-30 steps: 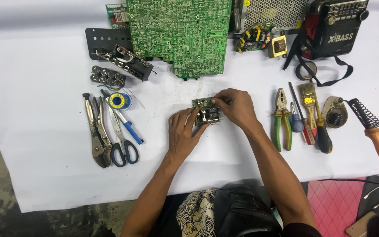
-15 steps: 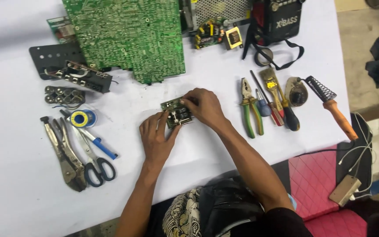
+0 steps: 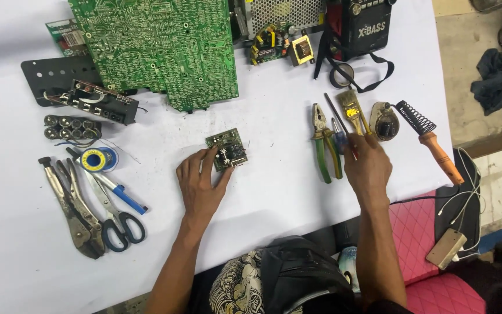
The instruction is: The person uses a screwdriver to scrape a large green circuit board, then sets it aside. They pick up a smaller circuit board and use pliers to remove components from it. The person continues to manipulate the small board with pliers and a screwdriver throughout the clip.
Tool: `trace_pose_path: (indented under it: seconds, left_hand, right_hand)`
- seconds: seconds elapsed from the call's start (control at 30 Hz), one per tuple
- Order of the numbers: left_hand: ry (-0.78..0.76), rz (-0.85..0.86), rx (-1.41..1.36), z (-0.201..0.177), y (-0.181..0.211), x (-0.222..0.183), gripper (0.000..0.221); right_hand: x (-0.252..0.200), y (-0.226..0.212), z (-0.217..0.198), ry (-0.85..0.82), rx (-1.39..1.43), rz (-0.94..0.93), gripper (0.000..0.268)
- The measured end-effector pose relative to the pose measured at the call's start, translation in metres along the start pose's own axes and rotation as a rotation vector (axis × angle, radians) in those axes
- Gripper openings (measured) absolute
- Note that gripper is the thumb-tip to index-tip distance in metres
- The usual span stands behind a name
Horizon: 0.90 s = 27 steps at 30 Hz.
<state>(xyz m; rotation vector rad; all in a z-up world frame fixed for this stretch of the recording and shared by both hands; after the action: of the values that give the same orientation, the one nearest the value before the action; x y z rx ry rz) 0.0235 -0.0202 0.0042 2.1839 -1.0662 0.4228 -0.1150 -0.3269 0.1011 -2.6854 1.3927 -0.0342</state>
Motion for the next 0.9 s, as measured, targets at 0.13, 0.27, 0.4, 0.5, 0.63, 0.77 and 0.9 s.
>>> trace_pose_path:
  seconds: [0.13,0.27,0.4,0.5,0.63,0.77,0.9]
  left_hand:
    - [-0.008,-0.014,0.008,0.000,0.000,-0.001,0.054]
    - [-0.012,-0.015,0.002,0.001,-0.001,-0.003,0.056]
    - [-0.013,-0.006,0.012,0.003,-0.002,-0.004,0.058]
    - [-0.013,0.010,0.015,0.002,-0.002,-0.004,0.058]
    - [-0.017,0.010,0.010,0.002,0.001,-0.002,0.056]
    - [-0.012,-0.001,0.012,0.000,0.000,-0.002,0.055]
    - [-0.008,0.001,0.011,0.001,0.000,-0.002,0.057]
  right_hand:
    - [0.000,0.007,0.011,-0.034,-0.071,-0.047,0.025]
    - [-0.002,0.007,0.016,0.010,-0.082,-0.018,0.028]
    - [0.001,0.022,0.029,-0.011,-0.031,0.032,0.032]
    - [0.003,0.028,0.038,-0.003,-0.028,0.038,0.037]
    - [0.000,0.024,0.035,-0.039,-0.013,0.076,0.034]
    - [-0.001,0.028,0.042,-0.033,0.013,0.044,0.034]
    - [-0.002,0.026,0.039,-0.027,0.067,0.026,0.034]
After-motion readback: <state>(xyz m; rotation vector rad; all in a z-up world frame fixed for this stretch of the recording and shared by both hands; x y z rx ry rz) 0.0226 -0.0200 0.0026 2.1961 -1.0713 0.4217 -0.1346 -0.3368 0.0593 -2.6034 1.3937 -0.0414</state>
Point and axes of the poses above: each hand's wrist, its own x-axis towards the middle knuckle, its own z-axis out of the palm, y = z × x, the point moved 3 cm from there along x, towards the middle knuckle, and after that the axes turned 15 degrees about z, right-handed, at the moved point
